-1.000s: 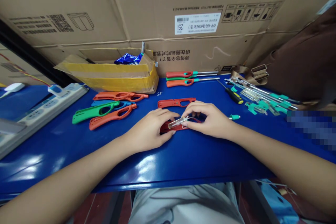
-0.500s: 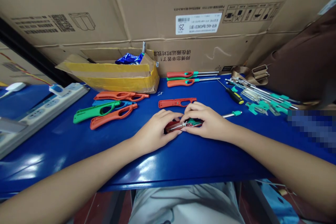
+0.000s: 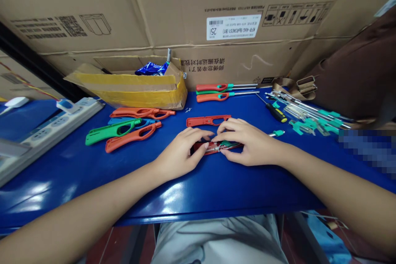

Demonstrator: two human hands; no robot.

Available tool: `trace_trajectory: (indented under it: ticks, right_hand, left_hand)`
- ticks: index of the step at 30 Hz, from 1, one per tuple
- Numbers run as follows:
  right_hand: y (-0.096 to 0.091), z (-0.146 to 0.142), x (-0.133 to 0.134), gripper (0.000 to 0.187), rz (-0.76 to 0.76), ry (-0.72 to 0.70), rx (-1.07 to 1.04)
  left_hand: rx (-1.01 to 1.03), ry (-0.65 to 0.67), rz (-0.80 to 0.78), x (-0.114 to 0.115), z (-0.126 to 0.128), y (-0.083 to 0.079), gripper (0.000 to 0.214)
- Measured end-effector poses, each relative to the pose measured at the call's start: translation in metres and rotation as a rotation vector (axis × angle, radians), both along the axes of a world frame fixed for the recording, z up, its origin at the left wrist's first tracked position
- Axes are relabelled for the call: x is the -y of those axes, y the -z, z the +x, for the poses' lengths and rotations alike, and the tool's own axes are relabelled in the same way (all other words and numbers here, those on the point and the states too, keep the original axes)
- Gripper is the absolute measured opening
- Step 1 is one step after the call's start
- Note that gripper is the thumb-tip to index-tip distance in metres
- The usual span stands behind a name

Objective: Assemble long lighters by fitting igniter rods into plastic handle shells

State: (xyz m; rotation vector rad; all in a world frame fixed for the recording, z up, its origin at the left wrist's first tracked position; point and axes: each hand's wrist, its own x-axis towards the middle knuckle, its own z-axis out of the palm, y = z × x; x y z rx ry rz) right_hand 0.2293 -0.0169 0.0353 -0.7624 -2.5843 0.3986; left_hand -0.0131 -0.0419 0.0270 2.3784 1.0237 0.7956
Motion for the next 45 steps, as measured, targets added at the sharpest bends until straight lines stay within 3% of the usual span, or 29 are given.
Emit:
trace_trajectory:
  ticks: [15,27,32,39,45]
  right_hand:
    - [0.009,-0.004,-0.011,0.005,-0.17,0.092,-0.161]
    - [0.011,-0.009,-0.007,0.004,-0.178,0.148,-0.197]
    - [-0.003,-0.001,-0.013,0.016,-0.16,0.319,-0.333]
    - [-0.018,0.015,-0.02,0.013,-0.118,0.324,-0.179]
    - [-0.023,0.024,-0.021,0.008,-0.318,0.223,0.065]
  left_hand:
    - [-0.011,-0.023,-0.038,-0.003,0.002,0.001,0.022]
    - [-0.027,-0.02,-0.027,-0.003,0.002,0.005,0.023]
    - [-0.003,-0.019,-0.004,-0.007,-0.002,0.005,0.025]
    - [0.015,-0.039,0.051,-0.011,-0.008,0.005,0.031]
    - [-0.023,0.024,0.05,-0.004,-0.005,0.001,0.028]
